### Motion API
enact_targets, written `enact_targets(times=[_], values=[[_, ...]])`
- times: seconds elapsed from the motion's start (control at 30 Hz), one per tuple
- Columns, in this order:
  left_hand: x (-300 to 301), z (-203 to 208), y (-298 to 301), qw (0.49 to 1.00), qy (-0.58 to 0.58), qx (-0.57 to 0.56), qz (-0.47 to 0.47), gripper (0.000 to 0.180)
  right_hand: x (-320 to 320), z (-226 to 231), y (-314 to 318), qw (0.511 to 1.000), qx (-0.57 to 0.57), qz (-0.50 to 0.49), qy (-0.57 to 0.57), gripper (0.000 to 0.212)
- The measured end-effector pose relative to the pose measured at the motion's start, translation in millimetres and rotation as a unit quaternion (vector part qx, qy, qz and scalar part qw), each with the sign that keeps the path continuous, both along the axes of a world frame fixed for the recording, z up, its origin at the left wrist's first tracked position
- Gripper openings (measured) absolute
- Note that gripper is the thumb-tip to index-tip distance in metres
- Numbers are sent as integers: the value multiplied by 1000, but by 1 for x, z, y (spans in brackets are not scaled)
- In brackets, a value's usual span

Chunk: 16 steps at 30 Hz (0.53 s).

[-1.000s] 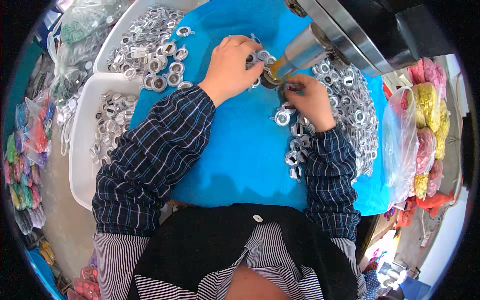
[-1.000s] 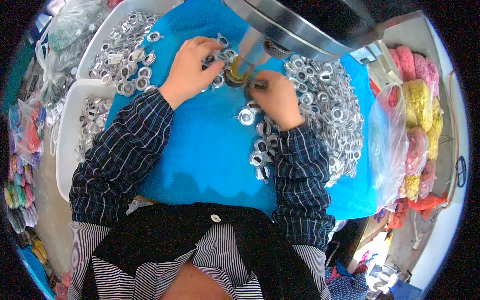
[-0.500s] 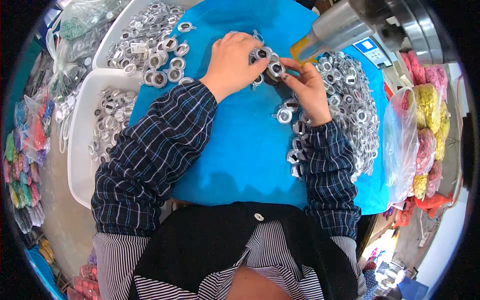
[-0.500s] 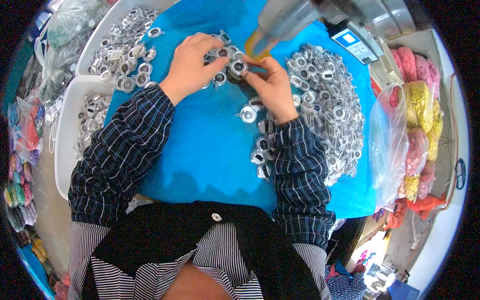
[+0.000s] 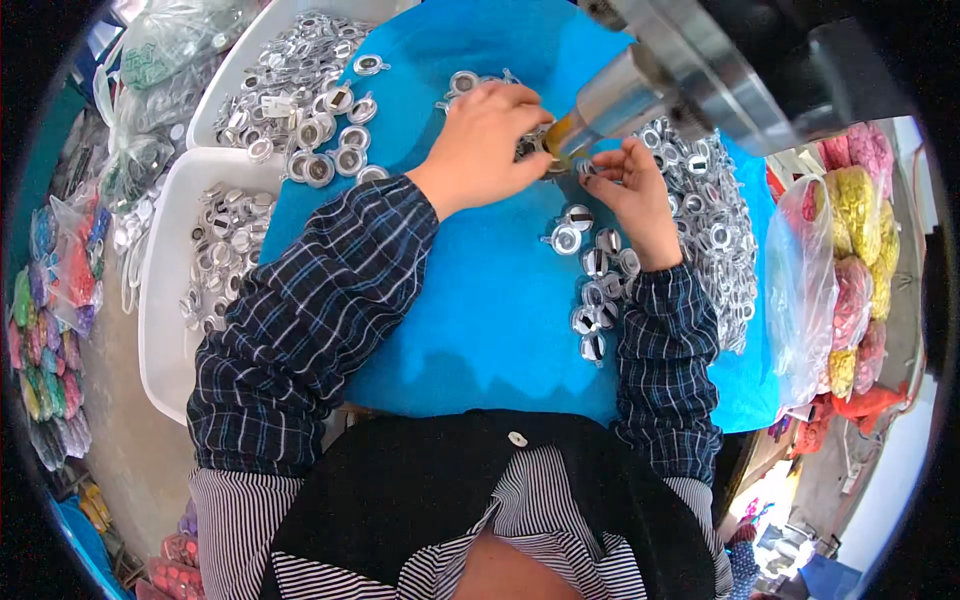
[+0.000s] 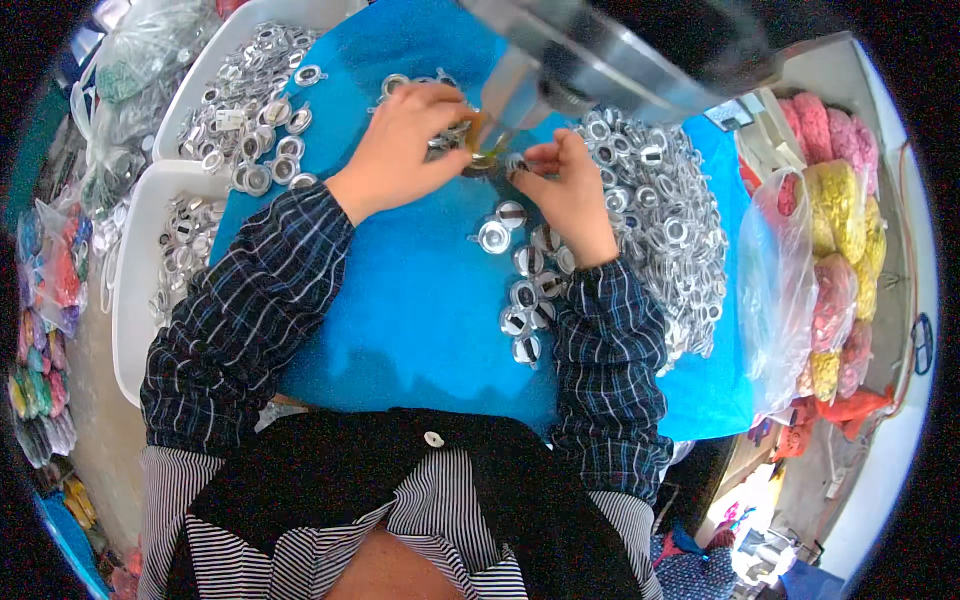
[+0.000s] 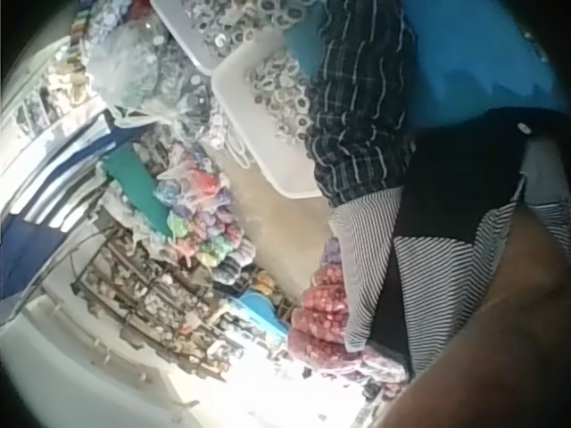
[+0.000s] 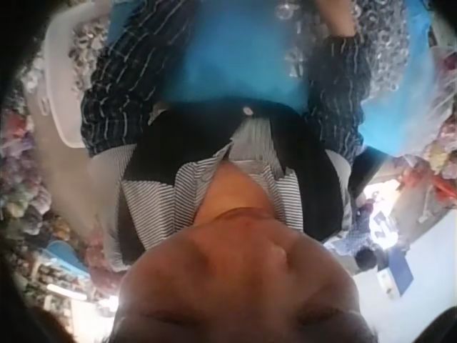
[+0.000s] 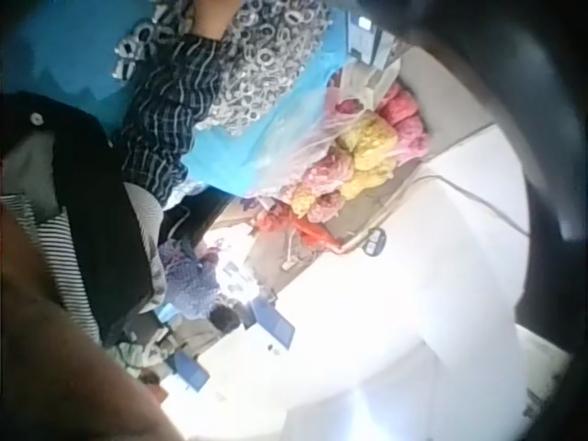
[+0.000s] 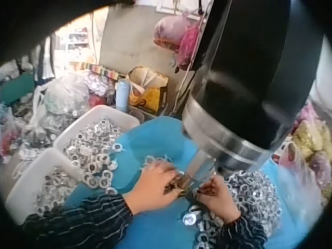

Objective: Assembling small metal components using a manual press machine at a workstation.

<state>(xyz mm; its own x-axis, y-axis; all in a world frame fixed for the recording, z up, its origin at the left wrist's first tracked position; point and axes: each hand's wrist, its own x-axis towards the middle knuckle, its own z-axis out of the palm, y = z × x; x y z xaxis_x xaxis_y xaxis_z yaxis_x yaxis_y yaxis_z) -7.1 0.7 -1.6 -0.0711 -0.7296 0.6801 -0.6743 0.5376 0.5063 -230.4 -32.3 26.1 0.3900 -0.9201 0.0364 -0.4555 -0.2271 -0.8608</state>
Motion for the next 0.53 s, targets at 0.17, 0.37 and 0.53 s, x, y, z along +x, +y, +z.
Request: enact_targets(times=[0.17,0.37,0.53], values=[[-3,0,2,999,-32,21,25,24,25,0,6,996,-66,-24,-57,61],[9,-4,-3,997,23,44,58,18,40,2,16,989,-135,-16,-54,62],[13,-4,-1,996,23,52,74,18,11,8,8,997,-68,-13,46,58]])
